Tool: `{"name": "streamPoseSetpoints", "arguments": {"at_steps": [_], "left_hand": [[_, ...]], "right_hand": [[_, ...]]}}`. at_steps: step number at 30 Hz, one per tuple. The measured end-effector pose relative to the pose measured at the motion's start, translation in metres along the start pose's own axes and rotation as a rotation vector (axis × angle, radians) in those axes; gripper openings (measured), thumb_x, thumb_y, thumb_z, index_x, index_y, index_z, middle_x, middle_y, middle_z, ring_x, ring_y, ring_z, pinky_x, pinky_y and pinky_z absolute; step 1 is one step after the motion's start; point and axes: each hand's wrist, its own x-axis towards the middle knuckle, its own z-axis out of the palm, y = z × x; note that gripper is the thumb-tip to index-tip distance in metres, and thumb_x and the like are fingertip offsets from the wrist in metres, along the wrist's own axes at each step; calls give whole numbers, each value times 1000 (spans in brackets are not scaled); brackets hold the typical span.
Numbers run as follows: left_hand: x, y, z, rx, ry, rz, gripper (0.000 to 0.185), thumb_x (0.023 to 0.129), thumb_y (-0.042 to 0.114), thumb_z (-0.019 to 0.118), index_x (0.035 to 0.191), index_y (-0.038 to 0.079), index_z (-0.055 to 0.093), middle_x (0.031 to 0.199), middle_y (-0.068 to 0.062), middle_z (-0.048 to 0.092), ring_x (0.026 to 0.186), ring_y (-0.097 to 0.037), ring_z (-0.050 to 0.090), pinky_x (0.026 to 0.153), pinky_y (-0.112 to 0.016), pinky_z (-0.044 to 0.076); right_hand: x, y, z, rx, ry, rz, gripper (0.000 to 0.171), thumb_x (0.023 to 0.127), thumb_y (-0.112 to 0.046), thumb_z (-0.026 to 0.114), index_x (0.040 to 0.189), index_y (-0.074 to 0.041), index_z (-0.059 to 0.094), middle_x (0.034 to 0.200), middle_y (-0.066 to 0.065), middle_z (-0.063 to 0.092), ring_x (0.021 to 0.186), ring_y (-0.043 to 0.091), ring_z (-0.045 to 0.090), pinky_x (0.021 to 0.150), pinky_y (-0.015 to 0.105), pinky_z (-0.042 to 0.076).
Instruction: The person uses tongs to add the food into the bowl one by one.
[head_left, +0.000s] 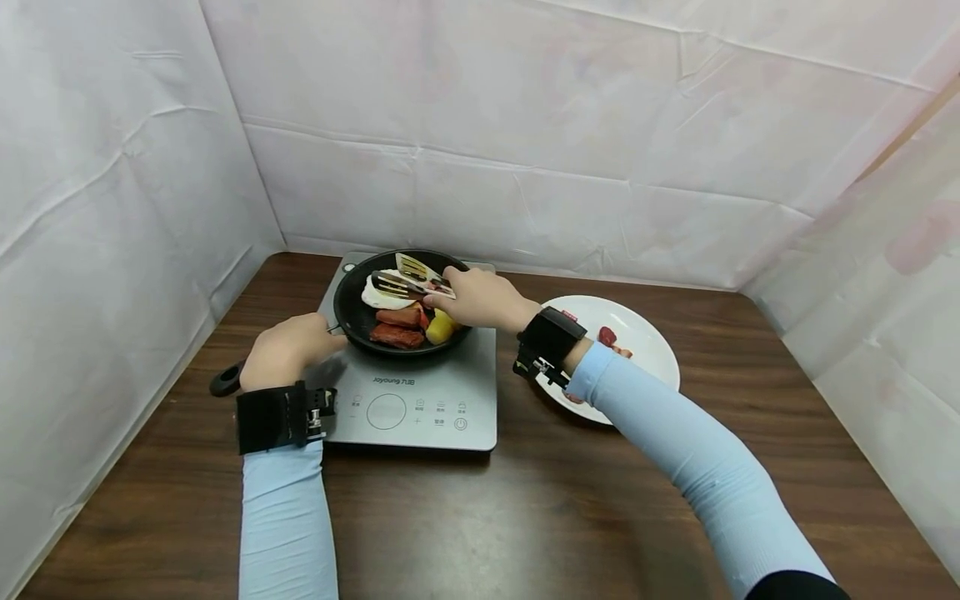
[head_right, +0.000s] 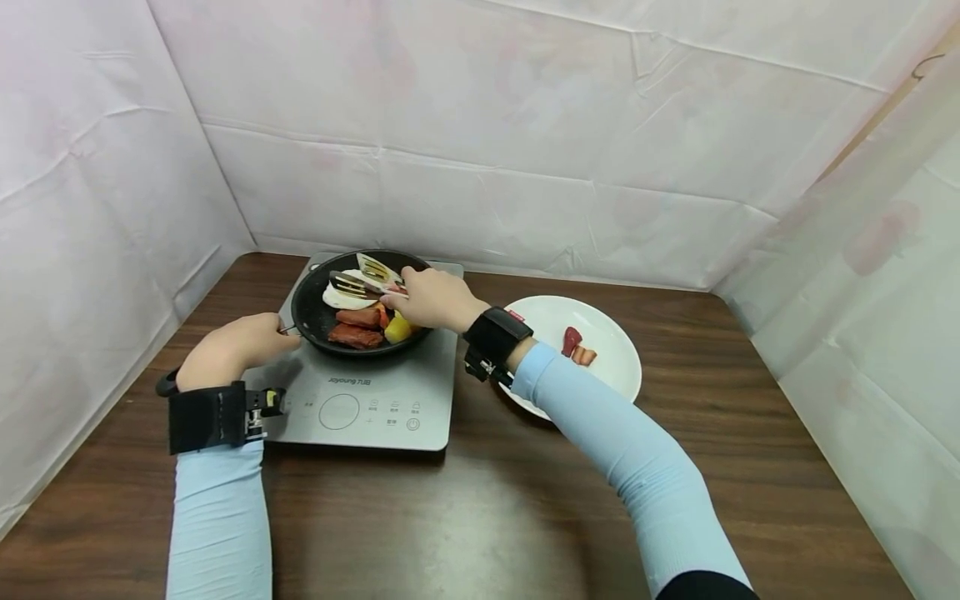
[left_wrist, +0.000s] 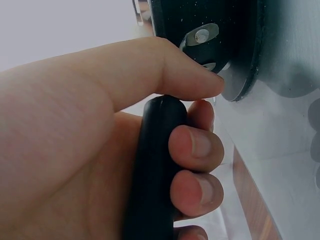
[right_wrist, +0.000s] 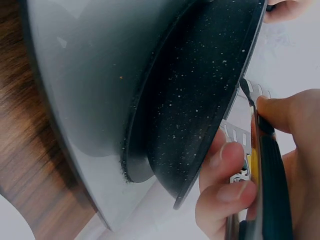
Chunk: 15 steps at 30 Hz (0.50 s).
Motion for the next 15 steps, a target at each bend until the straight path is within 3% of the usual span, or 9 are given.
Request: {"name": "streamPoseSetpoints", "arguments": {"at_steps": [6, 10, 15], "left_hand": [[1, -2, -1, 4, 4, -2, 42, 102, 36, 47, 104, -2, 65, 88, -12, 59, 78, -26, 53, 73, -45, 46], [0, -4, -1, 6, 8, -8, 39, 102, 37, 47, 93, 2, 61, 82, -9, 54, 77, -24, 51, 70, -41, 44], [2, -3, 0, 6, 4, -9, 40, 102, 36, 47, 97, -1, 63, 83, -10, 55, 76, -25, 52, 69, -40, 45]], "right_hand": [[0, 5, 3, -3, 0, -18, 65, 103, -59, 44, 147, -11, 45, 109, 7, 70, 89, 22, 68, 81, 43, 54], [-1, 6, 5, -11, 7, -32, 64, 103, -59, 44, 146, -11, 45, 101, 5, 70, 83, 19, 67, 78, 41, 54], [-5, 10, 1, 5, 11, -44, 66, 103, -60, 45, 148, -11, 44, 111, 6, 71, 93, 21, 69, 83, 43, 55]]}}
